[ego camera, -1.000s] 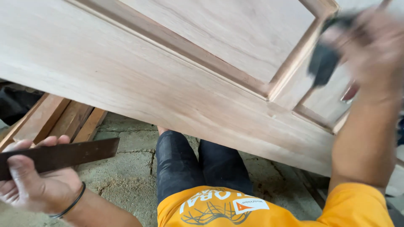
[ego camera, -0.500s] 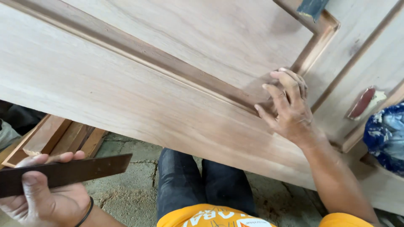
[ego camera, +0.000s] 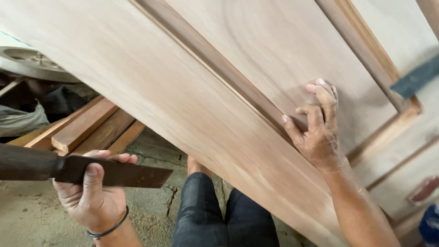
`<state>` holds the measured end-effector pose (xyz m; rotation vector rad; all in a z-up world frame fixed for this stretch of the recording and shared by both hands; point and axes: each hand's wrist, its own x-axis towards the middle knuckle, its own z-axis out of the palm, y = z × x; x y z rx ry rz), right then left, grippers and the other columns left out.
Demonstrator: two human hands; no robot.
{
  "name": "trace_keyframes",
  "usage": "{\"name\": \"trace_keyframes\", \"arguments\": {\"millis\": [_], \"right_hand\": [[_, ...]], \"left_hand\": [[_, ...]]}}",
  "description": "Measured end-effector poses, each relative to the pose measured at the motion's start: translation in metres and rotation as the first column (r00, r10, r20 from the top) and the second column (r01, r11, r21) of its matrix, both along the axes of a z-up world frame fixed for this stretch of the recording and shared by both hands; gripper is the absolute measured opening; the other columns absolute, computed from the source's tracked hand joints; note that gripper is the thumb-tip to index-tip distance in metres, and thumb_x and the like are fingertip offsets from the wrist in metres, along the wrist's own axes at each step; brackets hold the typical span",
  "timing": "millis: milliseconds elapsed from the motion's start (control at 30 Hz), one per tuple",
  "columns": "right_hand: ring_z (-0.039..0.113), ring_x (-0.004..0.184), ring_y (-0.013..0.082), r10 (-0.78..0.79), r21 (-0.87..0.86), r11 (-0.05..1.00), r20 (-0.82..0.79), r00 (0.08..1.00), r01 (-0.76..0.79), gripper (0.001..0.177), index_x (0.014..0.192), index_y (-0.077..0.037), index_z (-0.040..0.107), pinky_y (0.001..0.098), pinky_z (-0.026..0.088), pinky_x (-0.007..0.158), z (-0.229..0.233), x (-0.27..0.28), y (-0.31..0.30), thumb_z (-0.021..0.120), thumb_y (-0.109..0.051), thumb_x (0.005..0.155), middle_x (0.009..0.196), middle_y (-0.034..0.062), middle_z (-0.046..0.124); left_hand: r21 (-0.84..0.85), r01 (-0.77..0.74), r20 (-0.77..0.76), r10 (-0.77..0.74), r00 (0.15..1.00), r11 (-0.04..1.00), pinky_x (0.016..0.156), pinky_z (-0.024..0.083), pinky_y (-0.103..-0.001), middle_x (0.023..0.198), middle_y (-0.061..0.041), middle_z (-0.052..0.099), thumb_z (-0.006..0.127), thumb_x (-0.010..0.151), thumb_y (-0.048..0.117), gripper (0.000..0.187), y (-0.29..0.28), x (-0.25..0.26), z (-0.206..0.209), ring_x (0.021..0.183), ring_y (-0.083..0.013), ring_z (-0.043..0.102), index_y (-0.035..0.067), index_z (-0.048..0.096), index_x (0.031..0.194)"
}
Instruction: The person uses a metal scraper to smooth the edges of a wooden door, then switches to a sanding block to sand the flat surfaces and grooves. The person moves around the door, adjusting their position to reach different areas.
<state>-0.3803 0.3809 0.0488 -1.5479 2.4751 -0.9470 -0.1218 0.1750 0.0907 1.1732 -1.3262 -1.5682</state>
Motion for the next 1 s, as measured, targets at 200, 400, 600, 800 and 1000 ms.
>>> {"name": "trace_keyframes", "arguments": {"millis": [200, 400, 600, 800, 1000], "right_hand": [[0.034, 0.113, 0.0395, 0.055, -0.052, 0.997, 0.042, 0.998, -0.053, 0.018, 0.075, 0.003, 0.042, 0.0528, 0.029, 0.099, 0.003, -0.004, -0.075, 0.058, -0.004, 0.080, 0.111, 0.0212, 0.036], [0.031, 0.118, 0.0397, 0.065, 0.002, 0.998, -0.006, 0.998, -0.065, 0.034, 0.095, 0.003, 0.040, 0.0514, 0.029, 0.100, 0.003, -0.015, -0.144, 0.059, -0.021, 0.080, 0.115, 0.0201, 0.034], [0.012, 0.128, 0.0345, 0.088, 0.325, 0.945, -0.114, 0.990, -0.047, 0.071, 0.128, -0.004, 0.022, 0.0500, 0.010, 0.104, -0.006, -0.026, -0.219, 0.043, -0.051, 0.080, 0.136, 0.0188, 0.016], [0.007, 0.129, 0.0322, 0.139, 0.394, 0.916, -0.118, 0.983, -0.082, 0.074, 0.133, -0.008, 0.017, 0.0517, 0.005, 0.104, -0.009, -0.030, -0.309, 0.034, -0.058, 0.080, 0.138, 0.0190, 0.010], [0.031, 0.118, 0.0308, 0.186, -0.035, 0.983, 0.132, 0.974, -0.183, 0.028, 0.111, -0.002, 0.046, 0.0465, 0.023, 0.101, -0.018, -0.040, -0.343, 0.039, -0.017, 0.089, 0.119, 0.0140, 0.041]], "left_hand": [[0.034, -0.078, -0.007, 0.078, 0.997, 0.996, 0.065, 0.054, -0.050, 0.091, -0.016, 0.051, 0.049, 0.087, 0.010, 0.022, -0.036, 0.016, -0.008, 0.066, -0.0312, 0.055, 0.020, 0.043, 0.106], [0.074, -0.197, 0.058, 0.193, 0.980, 0.978, 0.063, 0.056, -0.045, 0.088, -0.013, 0.053, 0.049, 0.085, 0.013, 0.010, -0.075, 0.019, -0.012, 0.064, -0.0270, 0.057, 0.012, 0.045, 0.094], [0.147, -0.256, 0.053, 0.251, 0.967, 0.955, 0.066, 0.055, -0.050, 0.091, -0.014, 0.053, 0.049, 0.085, 0.013, 0.010, -0.114, 0.025, -0.015, 0.067, -0.0312, 0.056, 0.017, 0.047, 0.094], [0.139, -0.312, 0.081, 0.303, 0.949, 0.940, 0.065, 0.056, -0.048, 0.088, -0.014, 0.053, 0.049, 0.085, 0.012, 0.008, -0.143, 0.033, -0.020, 0.065, -0.0291, 0.057, 0.014, 0.047, 0.093], [0.122, -0.321, 0.087, 0.312, 0.946, 0.939, 0.065, 0.056, -0.047, 0.088, -0.012, 0.052, 0.047, 0.087, 0.011, 0.007, -0.156, 0.041, -0.027, 0.066, -0.0276, 0.057, 0.012, 0.045, 0.094]]}}
